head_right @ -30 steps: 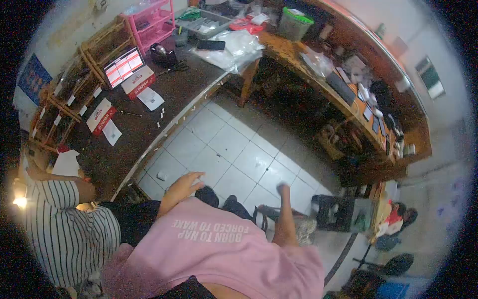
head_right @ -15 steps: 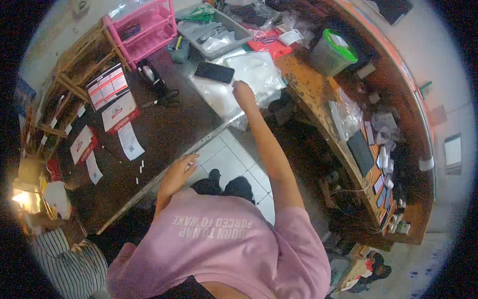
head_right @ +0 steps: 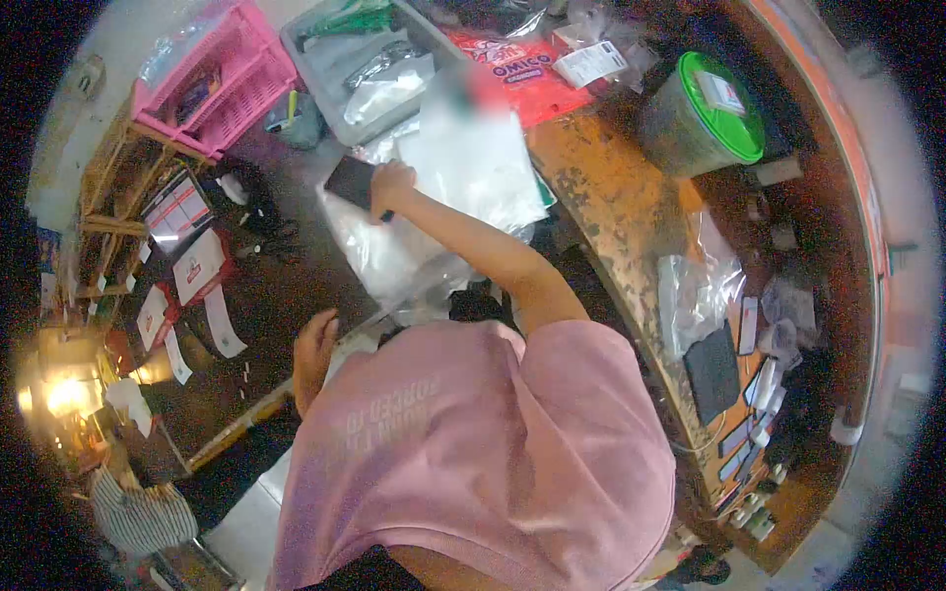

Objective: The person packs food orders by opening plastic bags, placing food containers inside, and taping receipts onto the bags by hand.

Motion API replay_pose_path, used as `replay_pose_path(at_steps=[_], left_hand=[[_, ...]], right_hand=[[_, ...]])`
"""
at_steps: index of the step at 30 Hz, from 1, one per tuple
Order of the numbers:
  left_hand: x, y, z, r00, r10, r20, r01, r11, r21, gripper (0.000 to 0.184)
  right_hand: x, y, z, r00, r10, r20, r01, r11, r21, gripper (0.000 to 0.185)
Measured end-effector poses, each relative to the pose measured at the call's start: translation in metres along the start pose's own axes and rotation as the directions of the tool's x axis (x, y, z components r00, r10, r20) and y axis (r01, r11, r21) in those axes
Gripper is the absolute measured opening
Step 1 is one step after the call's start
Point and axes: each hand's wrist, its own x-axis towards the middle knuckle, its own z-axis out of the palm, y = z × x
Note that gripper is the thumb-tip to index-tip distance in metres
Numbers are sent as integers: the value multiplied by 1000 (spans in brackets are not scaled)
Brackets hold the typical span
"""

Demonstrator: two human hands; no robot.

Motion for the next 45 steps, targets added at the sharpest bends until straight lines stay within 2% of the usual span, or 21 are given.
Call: replay_pose_path(at_steps=[1,2,6,8,11,12,13,14,15,17,19,22,25,28,33,36,38,39,41,44,45], left_hand=[[20,14,16,998,42,55,-41,999,-18,22],[37,26,38,982,73,174,-92,990,106,22],[98,125,123,811,256,526,-384,911,149,23],[129,128,175,677,706,207,-732,616,291,23],[156,150,221,717,560,414,-694,630,349,10],[150,157,230,776,550,308,-625,733,268,11],[152,155,239,804,540,248,-588,783,202,13],[156,147,250,832,521,188,-547,826,134,14],[159,142,255,860,494,131,-505,861,65,15],[163,160,235,960,278,5,-277,956,-99,20],[173,151,230,974,228,10,-228,964,137,13],[167,163,227,904,347,-249,-309,934,180,13],[169,175,229,939,219,-266,-158,960,232,14],[180,168,215,949,278,-148,-219,920,325,10],[200,183,167,970,239,41,-238,971,-18,12],[231,184,136,947,282,151,-260,954,-151,15],[250,178,115,933,276,232,-214,942,-258,16],[255,185,107,927,262,270,-164,927,-338,16],[251,205,73,945,238,225,-140,916,-377,17],[212,224,14,983,183,4,-174,941,-291,19],[195,219,-1,984,164,-68,-177,933,-313,20]], right_hand=[[-1,5,-4,995,-5,105,-8,992,122,101],[6,14,-4,971,-218,96,201,966,161,89],[-6,82,-32,674,-507,538,-133,633,763,59],[-42,136,-38,691,-624,365,-121,397,910,37],[-133,215,-55,931,-361,-54,216,424,880,87],[-158,237,-51,983,-135,-126,180,550,815,87],[-192,246,-71,995,-53,81,-53,402,914,90],[-201,273,-44,991,111,-73,9,494,870,89],[-211,300,-18,937,270,-223,20,593,805,87],[-233,327,18,869,467,-164,-15,356,934,87],[-242,355,64,804,594,-13,-73,121,990,88],[-248,380,97,671,740,40,-230,157,960,92],[-245,379,119,261,918,-298,-640,396,659,92],[-245,386,127,224,914,-339,-622,402,672,97],[-230,370,109,200,880,-430,-844,378,380,81],[-205,328,53,400,504,-765,-213,863,457,56],[-180,241,3,655,406,-638,282,651,704,34],[-172,207,-13,792,182,-582,409,551,728,41],[-129,159,10,831,-80,-550,421,737,529,51],[-72,154,65,719,-175,-672,335,935,116,59],[-66,158,66,733,-191,-653,354,927,126,53]])
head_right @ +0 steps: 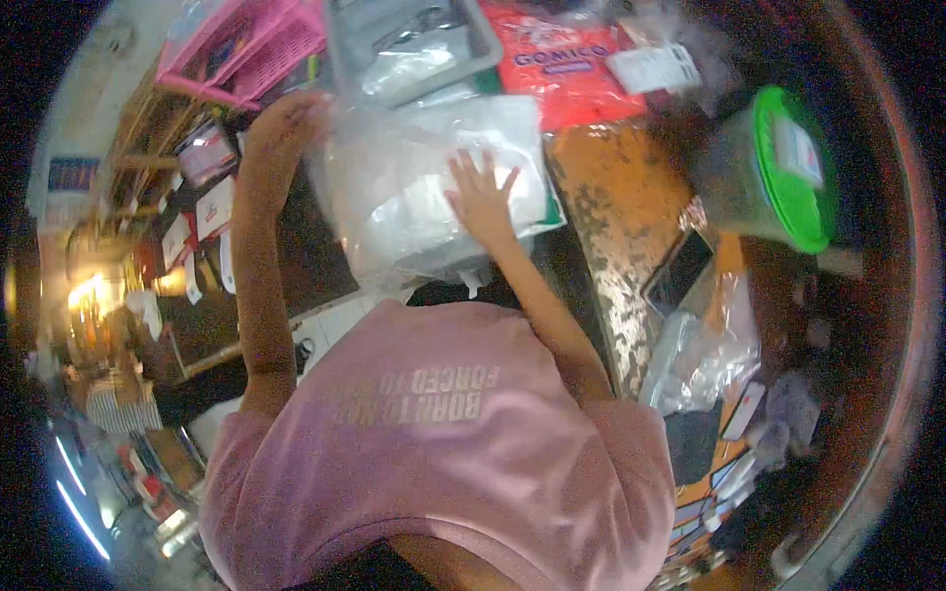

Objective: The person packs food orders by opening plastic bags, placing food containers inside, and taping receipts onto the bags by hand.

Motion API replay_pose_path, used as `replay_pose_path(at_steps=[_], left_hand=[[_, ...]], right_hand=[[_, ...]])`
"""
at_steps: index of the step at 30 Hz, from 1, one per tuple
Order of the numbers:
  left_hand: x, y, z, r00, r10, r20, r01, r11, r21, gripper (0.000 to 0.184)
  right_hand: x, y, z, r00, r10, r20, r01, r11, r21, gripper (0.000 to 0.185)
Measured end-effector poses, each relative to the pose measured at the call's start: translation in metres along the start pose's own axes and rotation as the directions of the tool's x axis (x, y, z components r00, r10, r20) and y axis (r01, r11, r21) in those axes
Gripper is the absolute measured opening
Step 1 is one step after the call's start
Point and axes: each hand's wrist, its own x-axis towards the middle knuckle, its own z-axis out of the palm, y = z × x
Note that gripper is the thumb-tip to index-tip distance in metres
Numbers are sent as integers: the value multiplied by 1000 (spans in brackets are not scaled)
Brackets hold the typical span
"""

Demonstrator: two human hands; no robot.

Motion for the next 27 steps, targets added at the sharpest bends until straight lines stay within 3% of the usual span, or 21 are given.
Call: replay_pose_path(at_steps=[4,6,8,10,12,13,14,16,17,18,19,21,22,23,24,25,26,27], left_hand=[[-76,1,-65,924,-70,-376,64,998,-30,21],[-117,1,-91,842,-49,-538,33,999,-40,20],[-150,-8,-112,834,-87,-544,84,996,-31,21],[-181,-26,-132,819,-174,-546,132,984,-116,21],[-214,-68,-145,795,-298,-528,163,944,-287,23],[-224,-87,-151,809,-349,-473,206,922,-328,24],[-233,-107,-154,819,-399,-412,252,895,-367,26],[-248,-145,-164,832,-476,-285,366,857,-363,28],[-259,-173,-166,816,-517,-257,391,823,-413,27],[-271,-200,-171,800,-558,-221,418,783,-461,27],[-286,-220,-178,813,-559,-164,430,765,-479,28],[-302,-252,-189,821,-559,-118,422,733,-534,29],[-313,-267,-191,804,-585,-107,432,698,-571,29],[-320,-288,-197,788,-614,-52,468,651,-598,30],[-325,-308,-204,787,-606,-113,466,706,-533,30],[-328,-326,-211,789,-591,-167,468,755,-459,31],[-330,-336,-218,795,-567,-217,467,800,-377,31],[-327,-320,-233,790,-570,-227,434,781,-450,32]], right_hand=[[21,-2,-28,989,-9,148,7,1000,15,56],[27,-16,-44,996,-40,79,29,992,125,38],[30,-39,-65,999,-34,-8,35,971,236,27],[43,-93,-131,998,-9,-61,16,993,113,17],[63,-131,-144,976,-11,-220,108,895,432,20],[75,-150,-132,954,-136,-268,248,860,447,26],[80,-174,-106,982,-136,-131,187,800,571,38],[84,-210,-11,966,-240,92,138,787,601,72],[78,-227,30,935,-253,249,157,924,349,80],[68,-237,74,943,-146,299,53,953,300,76],[58,-244,101,974,-120,193,69,965,254,62],[51,-250,125,973,46,225,-118,941,318,46],[44,-233,154,997,-49,-57,61,967,246,28],[48,-224,156,994,62,93,-89,939,332,20],[51,-201,158,979,82,186,-167,849,502,18],[62,-197,140,941,163,298,-301,806,510,20],[62,-196,121,923,199,330,-384,542,747,19],[67,-216,90,909,224,351,-416,452,789,19]])
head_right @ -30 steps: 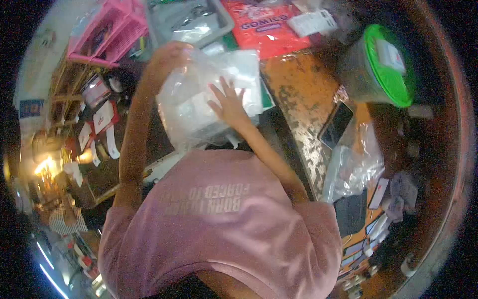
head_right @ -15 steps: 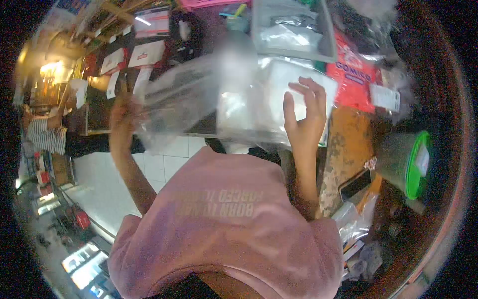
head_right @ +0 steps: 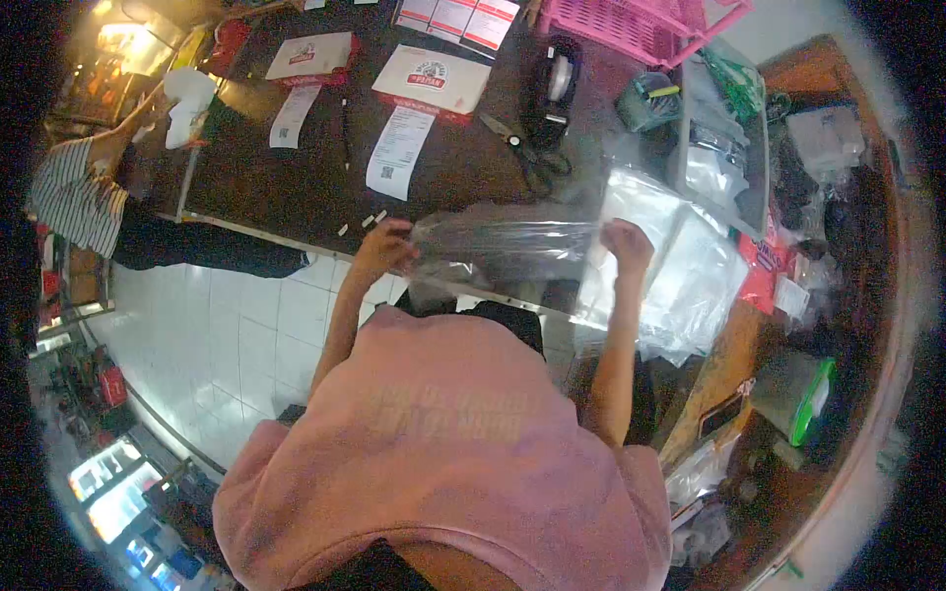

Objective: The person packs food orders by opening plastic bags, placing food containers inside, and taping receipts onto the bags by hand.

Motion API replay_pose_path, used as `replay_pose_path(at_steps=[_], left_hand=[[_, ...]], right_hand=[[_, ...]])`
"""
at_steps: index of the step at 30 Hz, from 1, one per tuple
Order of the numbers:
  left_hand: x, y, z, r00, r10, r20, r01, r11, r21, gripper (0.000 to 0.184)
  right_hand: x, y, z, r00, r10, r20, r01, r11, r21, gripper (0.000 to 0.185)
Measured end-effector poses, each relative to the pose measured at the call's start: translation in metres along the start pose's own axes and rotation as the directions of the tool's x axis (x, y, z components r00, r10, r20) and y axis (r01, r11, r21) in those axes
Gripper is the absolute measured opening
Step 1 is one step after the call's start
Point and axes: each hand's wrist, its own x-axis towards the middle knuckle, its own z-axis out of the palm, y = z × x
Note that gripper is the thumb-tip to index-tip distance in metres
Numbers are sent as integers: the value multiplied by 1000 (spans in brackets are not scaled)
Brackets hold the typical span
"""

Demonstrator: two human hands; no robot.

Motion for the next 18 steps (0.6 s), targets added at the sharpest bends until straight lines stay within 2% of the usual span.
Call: replay_pose_path(at_steps=[1,3,4,5,7,9,10,13,14,15,17,18], left_hand=[[6,5,-9,998,23,61,-24,1000,15,30],[23,17,-24,980,73,186,-82,996,43,28],[29,23,-28,979,88,187,-96,995,37,23],[37,29,-29,973,100,210,-117,991,68,22],[49,41,-29,960,122,252,-159,978,133,20],[55,46,-30,954,145,263,-190,970,152,20],[56,48,-32,951,155,267,-203,965,163,20],[57,68,-43,933,359,5,-321,827,461,26],[50,79,-40,898,414,-152,-262,777,572,27],[43,95,-35,834,531,-150,-353,722,596,26],[30,124,-19,664,736,-134,-505,573,645,25],[22,135,-5,726,686,-55,-569,643,512,23]], right_hand=[[-1,-3,-7,995,100,4,-99,991,86,25],[-14,-10,-2,985,171,-9,-171,985,20,34],[-22,-17,3,969,243,44,-243,970,7,38],[-30,-22,10,944,316,96,-316,949,-9,43],[-33,-14,20,832,515,208,-544,831,120,46],[-43,-4,34,851,517,93,-516,856,-32,39],[-47,-2,31,867,489,100,-489,872,-21,36],[-57,-9,20,899,429,83,-434,900,42,28],[-61,-20,18,902,430,48,-432,898,86,26],[-63,-32,19,902,431,15,-429,894,126,24],[-64,-49,29,912,409,-32,-406,911,71,19],[-66,-58,42,928,371,-24,-370,928,44,20]])
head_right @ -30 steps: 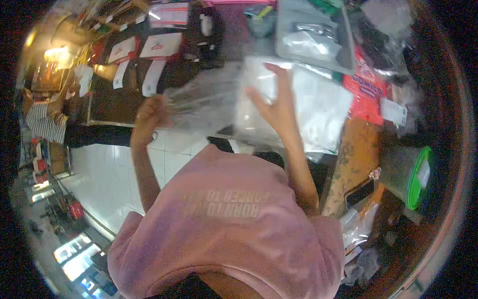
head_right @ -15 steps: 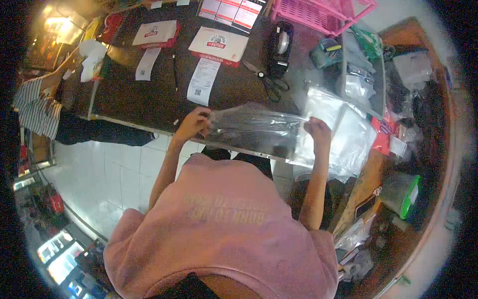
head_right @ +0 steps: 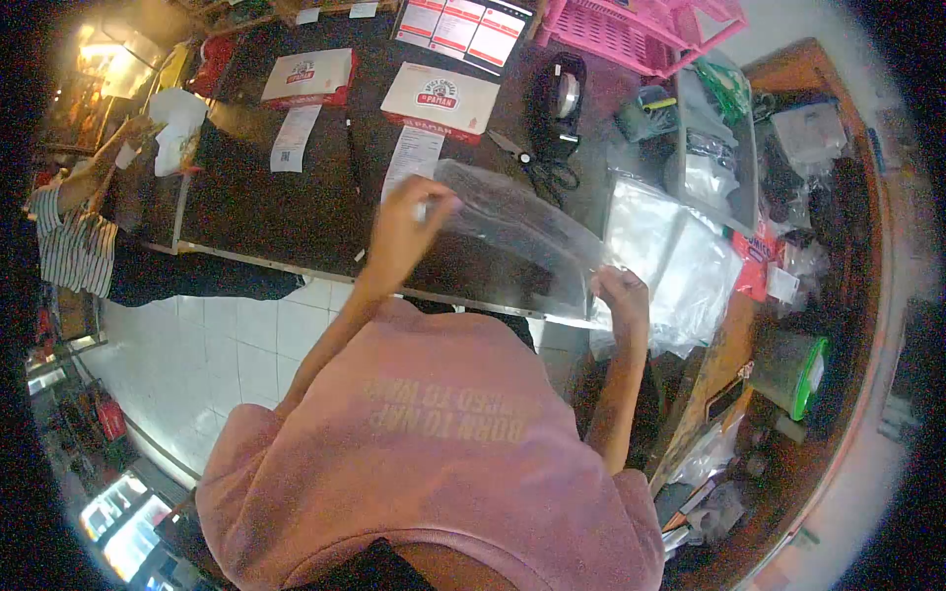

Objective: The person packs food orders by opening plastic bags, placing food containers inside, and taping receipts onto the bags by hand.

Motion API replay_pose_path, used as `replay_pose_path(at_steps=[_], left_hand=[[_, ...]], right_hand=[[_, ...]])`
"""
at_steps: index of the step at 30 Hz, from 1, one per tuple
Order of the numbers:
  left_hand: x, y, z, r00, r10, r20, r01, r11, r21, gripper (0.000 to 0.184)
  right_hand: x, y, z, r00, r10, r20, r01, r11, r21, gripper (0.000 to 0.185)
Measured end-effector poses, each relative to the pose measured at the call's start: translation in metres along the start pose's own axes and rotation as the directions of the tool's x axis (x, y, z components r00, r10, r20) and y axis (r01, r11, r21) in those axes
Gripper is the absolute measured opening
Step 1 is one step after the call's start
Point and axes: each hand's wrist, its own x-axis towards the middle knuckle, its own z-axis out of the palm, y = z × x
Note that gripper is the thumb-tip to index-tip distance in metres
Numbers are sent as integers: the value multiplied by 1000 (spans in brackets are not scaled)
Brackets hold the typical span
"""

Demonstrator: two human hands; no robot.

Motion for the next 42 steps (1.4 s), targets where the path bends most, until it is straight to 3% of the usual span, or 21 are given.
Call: replay_pose_path(at_steps=[2,3,6,12,15,18,21,24,27,28,29,30,31,33,34,35,36,38,39,40,42], left_hand=[[-4,29,23,989,21,145,17,967,-255,22],[-6,39,36,983,52,178,13,937,-349,22],[-8,54,58,991,74,108,-28,925,-379,20],[-9,55,54,960,73,269,111,784,-610,16],[-11,51,61,975,30,219,98,830,-549,14],[-10,49,59,960,-24,279,173,835,-522,10],[-9,50,60,994,-34,108,85,852,-516,10],[-11,44,54,989,-142,-51,113,923,-368,14],[-2,37,43,981,-171,93,188,703,-686,20],[-7,38,49,994,-27,109,91,755,-649,24],[-13,37,65,983,-62,175,170,682,-712,19],[-12,41,59,991,-46,128,117,769,-628,18],[-10,44,52,996,-23,82,63,844,-533,17],[8,16,34,974,130,-184,-175,951,-255,19],[10,13,30,969,-94,-229,-39,855,-518,20],[8,14,24,963,-248,-106,122,750,-650,25],[13,25,18,984,-26,-175,-47,914,-402,28],[5,43,30,999,-40,-2,33,848,-528,35],[2,48,40,993,-112,37,108,746,-657,31],[2,48,45,991,-135,7,109,769,-630,31],[0,46,53,984,-177,31,155,746,-648,34]], right_hand=[[-14,-20,35,996,-85,28,86,994,-63,19],[-18,-25,53,973,-211,91,214,976,-29,14],[-30,-34,91,978,-173,117,159,981,115,9],[-42,-30,104,993,-79,88,46,941,335,9],[-47,-35,107,993,-102,62,76,942,327,8],[-46,-32,108,988,-133,79,93,919,383,6],[-47,-31,103,978,-172,120,97,880,466,7],[-48,-29,92,961,-218,169,120,883,454,6],[-48,-38,95,971,-208,119,152,919,364,8],[-45,-34,99,972,-198,129,148,934,325,10],[-42,-30,103,972,-190,138,145,947,285,12],[-40,-29,106,967,-237,97,228,970,89,16],[-38,-32,98,973,-224,63,217,971,104,15],[-32,-43,77,979,-202,-3,201,969,145,16],[-38,-53,78,958,-286,3,264,886,381,19],[-40,-56,76,954,-295,-43,295,909,295,24],[-39,-53,76,955,-296,0,293,945,147,26],[-41,-48,82,959,-233,162,242,970,-37,28],[-44,-49,89,945,-178,274,204,976,-69,29],[-49,-53,89,910,-60,409,152,969,-196,26],[-56,-48,102,942,-94,322,65,993,100,28]])
